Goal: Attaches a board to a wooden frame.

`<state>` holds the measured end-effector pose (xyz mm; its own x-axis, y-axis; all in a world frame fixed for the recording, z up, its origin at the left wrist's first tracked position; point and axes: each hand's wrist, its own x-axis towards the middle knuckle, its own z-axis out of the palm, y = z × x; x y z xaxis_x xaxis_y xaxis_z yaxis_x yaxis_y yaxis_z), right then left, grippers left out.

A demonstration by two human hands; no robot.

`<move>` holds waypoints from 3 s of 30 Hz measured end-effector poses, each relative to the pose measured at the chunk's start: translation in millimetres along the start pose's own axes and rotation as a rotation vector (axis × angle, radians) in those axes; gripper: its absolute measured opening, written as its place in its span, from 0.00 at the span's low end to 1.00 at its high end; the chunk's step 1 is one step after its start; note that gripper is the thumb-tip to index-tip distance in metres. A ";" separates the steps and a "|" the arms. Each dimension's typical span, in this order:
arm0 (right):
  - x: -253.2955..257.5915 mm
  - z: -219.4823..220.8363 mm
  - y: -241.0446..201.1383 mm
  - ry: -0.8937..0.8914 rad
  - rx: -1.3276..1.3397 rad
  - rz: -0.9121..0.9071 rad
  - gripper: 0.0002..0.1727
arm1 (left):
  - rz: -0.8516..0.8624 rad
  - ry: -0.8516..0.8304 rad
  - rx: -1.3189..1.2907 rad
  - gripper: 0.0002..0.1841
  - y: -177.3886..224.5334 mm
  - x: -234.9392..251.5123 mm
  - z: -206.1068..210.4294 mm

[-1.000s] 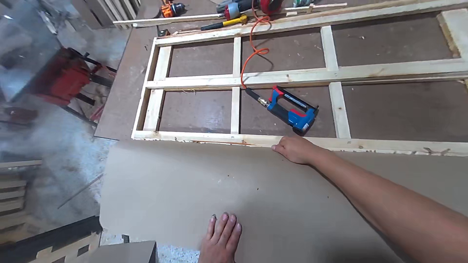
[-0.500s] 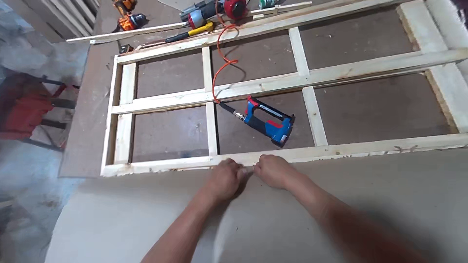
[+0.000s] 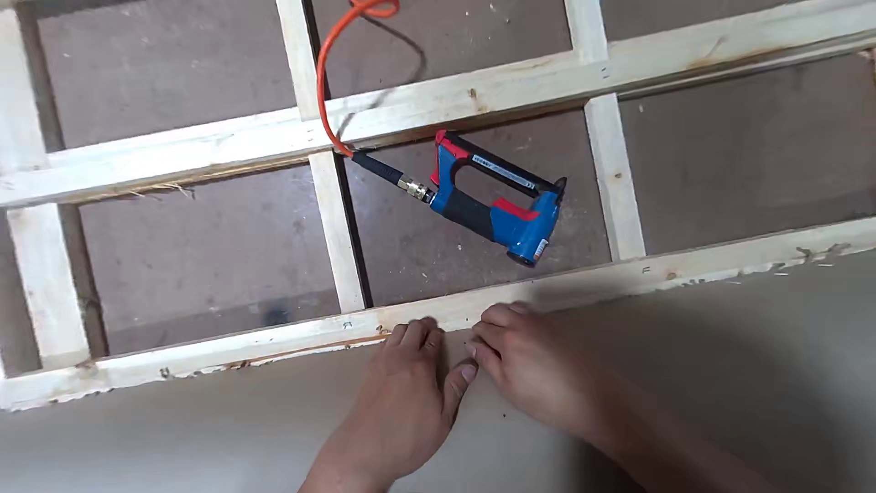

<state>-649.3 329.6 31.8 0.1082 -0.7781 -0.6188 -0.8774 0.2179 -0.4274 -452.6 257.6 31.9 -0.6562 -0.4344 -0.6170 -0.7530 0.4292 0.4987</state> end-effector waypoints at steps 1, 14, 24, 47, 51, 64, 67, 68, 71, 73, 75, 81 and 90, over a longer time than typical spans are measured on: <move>-1.5 4.5 0.8 0.072 -0.038 -0.015 0.25 | 0.021 0.051 0.006 0.43 -1.8 -0.8 4.7; -2.3 28.3 7.7 0.355 -0.100 -0.036 0.28 | 0.085 0.123 0.067 0.48 -5.5 -3.0 8.5; -5.9 10.0 10.2 0.208 0.006 -0.068 0.27 | 0.082 -0.008 0.147 0.67 -3.2 -0.5 -3.9; -11.9 16.7 10.1 0.281 -0.072 -0.189 0.53 | 0.083 0.149 0.389 0.69 -14.9 -35.7 12.2; -28.3 15.1 9.0 0.144 -0.194 -0.286 0.71 | 0.087 0.132 0.408 0.73 -13.9 -33.0 7.6; -33.5 12.7 4.0 0.069 -0.225 -0.295 0.68 | 0.139 0.253 0.446 0.74 -85.0 -112.2 1.5; -35.2 10.8 -10.7 0.017 -0.222 -0.181 0.71 | 0.141 0.290 0.487 0.75 -89.7 -108.9 7.0; -36.3 9.3 -16.6 -0.022 -0.241 -0.141 0.72 | 0.145 0.287 0.489 0.76 -89.9 -107.2 7.4; -37.0 8.8 -31.1 -0.067 -0.288 -0.060 0.73 | 0.144 0.288 0.486 0.76 -89.2 -106.2 9.0; -34.8 15.8 -28.5 0.041 -0.270 -0.102 0.71 | 0.141 0.309 0.479 0.75 -90.4 -106.2 11.7; -35.6 13.3 -27.3 0.044 -0.274 -0.128 0.71 | 0.138 0.299 0.454 0.75 -87.7 -106.4 13.0; -29.1 9.8 -24.4 -0.069 -0.304 -0.092 0.73 | 0.113 0.317 0.425 0.75 -87.4 -110.9 11.2; -30.8 13.6 -16.3 0.093 -0.270 -0.231 0.69 | 0.279 0.470 0.454 0.65 -93.4 -155.3 73.6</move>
<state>-631.9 358.1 48.8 0.2862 -0.8413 -0.4586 -0.9278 -0.1237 -0.3521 -276.8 343.3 36.3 -0.8501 -0.5117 -0.1244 -0.5263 0.8174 0.2341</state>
